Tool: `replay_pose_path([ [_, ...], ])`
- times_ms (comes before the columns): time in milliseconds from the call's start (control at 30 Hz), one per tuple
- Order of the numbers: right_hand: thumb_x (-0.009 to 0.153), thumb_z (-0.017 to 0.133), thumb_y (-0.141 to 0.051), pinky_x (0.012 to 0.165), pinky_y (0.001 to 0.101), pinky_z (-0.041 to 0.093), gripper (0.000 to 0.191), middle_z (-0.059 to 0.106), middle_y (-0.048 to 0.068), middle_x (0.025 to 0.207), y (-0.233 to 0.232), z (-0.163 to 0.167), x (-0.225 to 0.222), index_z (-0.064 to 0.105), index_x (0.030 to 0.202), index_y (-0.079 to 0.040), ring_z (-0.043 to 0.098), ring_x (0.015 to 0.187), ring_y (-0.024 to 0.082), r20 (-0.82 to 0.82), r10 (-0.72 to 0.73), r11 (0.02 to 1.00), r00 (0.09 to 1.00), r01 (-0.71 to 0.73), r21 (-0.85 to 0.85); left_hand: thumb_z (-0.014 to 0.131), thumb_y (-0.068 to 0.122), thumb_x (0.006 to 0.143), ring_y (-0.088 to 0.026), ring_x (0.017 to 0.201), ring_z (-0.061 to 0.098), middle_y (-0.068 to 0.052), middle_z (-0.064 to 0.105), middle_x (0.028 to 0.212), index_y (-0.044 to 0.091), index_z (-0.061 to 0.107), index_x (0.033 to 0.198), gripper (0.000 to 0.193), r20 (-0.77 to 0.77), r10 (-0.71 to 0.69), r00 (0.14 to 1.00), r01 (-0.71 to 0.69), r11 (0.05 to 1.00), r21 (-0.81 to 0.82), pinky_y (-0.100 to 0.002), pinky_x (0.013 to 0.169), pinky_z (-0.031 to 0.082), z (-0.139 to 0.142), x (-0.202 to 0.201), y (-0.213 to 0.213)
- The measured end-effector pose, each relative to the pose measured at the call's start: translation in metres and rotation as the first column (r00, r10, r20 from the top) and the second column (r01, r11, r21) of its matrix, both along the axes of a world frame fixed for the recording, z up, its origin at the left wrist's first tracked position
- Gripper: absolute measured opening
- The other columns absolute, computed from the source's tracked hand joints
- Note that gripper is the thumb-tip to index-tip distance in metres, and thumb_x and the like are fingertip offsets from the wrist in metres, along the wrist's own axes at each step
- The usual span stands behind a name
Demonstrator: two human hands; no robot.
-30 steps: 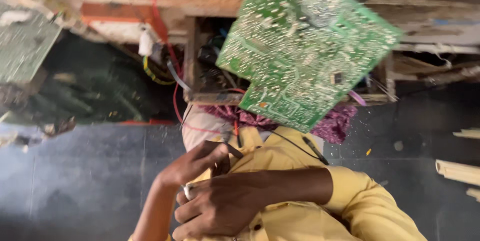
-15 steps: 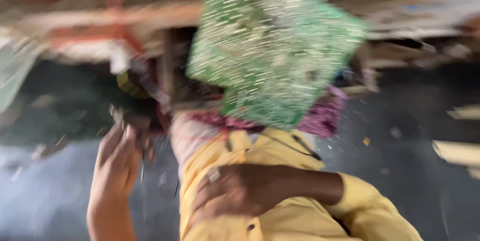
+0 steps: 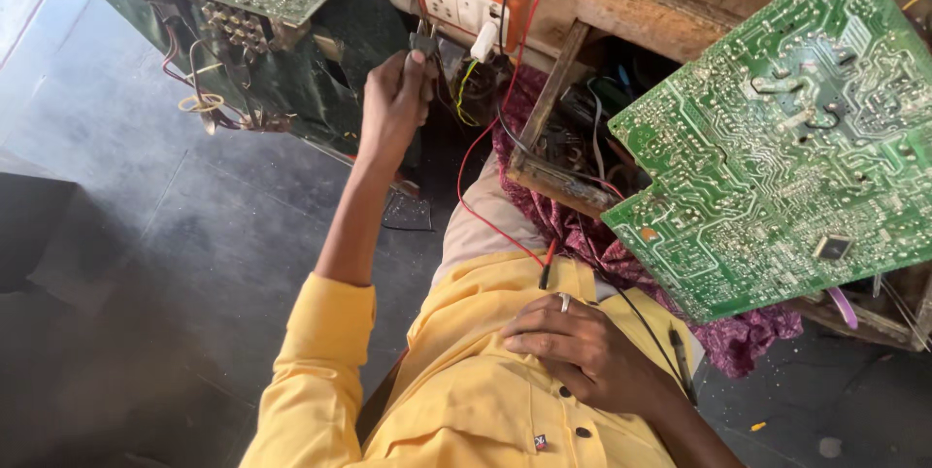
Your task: The person holds a green circuit board on their lap and touches multimeter probes to points on the board to test it. They then set the board down, handle a remote control, lift a TV chassis from the workbench, and pick the board up again to continue probing it.
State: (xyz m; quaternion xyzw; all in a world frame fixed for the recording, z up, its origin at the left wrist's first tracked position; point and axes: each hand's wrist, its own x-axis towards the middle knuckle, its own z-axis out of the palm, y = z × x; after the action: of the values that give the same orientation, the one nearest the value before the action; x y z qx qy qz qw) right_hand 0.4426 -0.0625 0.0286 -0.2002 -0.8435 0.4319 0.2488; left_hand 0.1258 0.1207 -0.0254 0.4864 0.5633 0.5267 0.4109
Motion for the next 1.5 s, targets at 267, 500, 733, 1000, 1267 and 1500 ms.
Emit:
replay_pose_path([
  [267,0.087,0.064,0.001,0.109,0.0477,0.048,0.031,0.074,0.007,0.118,0.005,0.007,-0.01,0.072,0.117,-0.006,0.069,0.113,0.026,-0.012,-0.001,0.999,1.0,0.0,-0.035,0.048,0.037,0.111,-0.008,0.053,0.05,-0.001,0.058,0.072,0.004,0.06,0.093,0.04,0.337,-0.073,0.939,0.064,0.997,0.039,-0.025,0.047,0.04,-0.029,-0.008,0.037],
  [500,0.086,0.065,0.002,0.106,0.045,0.05,0.032,0.073,0.007,0.118,0.005,0.005,-0.005,0.072,0.116,-0.005,0.07,0.113,0.026,-0.001,0.009,0.998,1.0,-0.009,-0.059,0.048,0.035,0.111,-0.008,0.05,0.05,0.0,0.057,0.067,0.004,0.058,0.088,0.04,0.267,-0.028,0.963,0.015,0.999,0.051,-0.025,0.045,0.04,-0.032,-0.005,0.043],
  [733,0.086,0.065,0.004,0.1,0.0421,0.052,0.033,0.073,0.008,0.117,0.008,0.001,-0.01,0.072,0.116,-0.005,0.069,0.113,0.028,-0.008,0.002,0.998,1.0,-0.002,-0.07,0.05,0.034,0.109,-0.006,0.048,0.048,0.002,0.055,0.064,0.004,0.064,0.089,0.039,0.176,0.023,0.984,-0.033,0.998,0.054,-0.025,0.044,0.038,-0.02,-0.002,0.041],
  [1000,0.085,0.064,0.004,0.105,0.0454,0.05,0.033,0.073,0.008,0.116,0.01,0.002,-0.016,0.073,0.116,-0.005,0.071,0.11,0.027,0.016,0.001,0.997,1.0,0.0,-0.072,0.05,0.037,0.11,-0.006,0.049,0.05,0.001,0.055,0.064,0.003,0.061,0.084,0.045,0.134,0.028,0.991,-0.038,0.997,0.072,-0.025,0.045,0.04,-0.015,-0.004,0.044],
  [1267,0.085,0.066,0.003,0.101,0.043,0.051,0.033,0.073,0.009,0.117,0.011,-0.002,-0.015,0.072,0.117,-0.005,0.069,0.113,0.029,0.018,0.017,0.995,1.0,-0.015,-0.096,0.05,0.038,0.11,-0.006,0.048,0.05,0.001,0.056,0.063,0.004,0.059,0.083,0.044,0.136,0.044,0.99,-0.053,0.997,0.063,-0.024,0.044,0.04,-0.019,-0.002,0.049],
  [1500,0.082,0.065,0.005,0.099,0.0423,0.051,0.038,0.074,0.007,0.116,0.012,-0.005,-0.015,0.073,0.117,-0.007,0.069,0.113,0.029,0.031,0.0,0.997,1.0,0.003,-0.078,0.051,0.038,0.108,-0.006,0.048,0.05,0.002,0.056,0.063,0.004,0.06,0.083,0.044,0.149,0.057,0.987,-0.071,0.993,0.09,-0.024,0.044,0.039,-0.021,0.002,0.051],
])
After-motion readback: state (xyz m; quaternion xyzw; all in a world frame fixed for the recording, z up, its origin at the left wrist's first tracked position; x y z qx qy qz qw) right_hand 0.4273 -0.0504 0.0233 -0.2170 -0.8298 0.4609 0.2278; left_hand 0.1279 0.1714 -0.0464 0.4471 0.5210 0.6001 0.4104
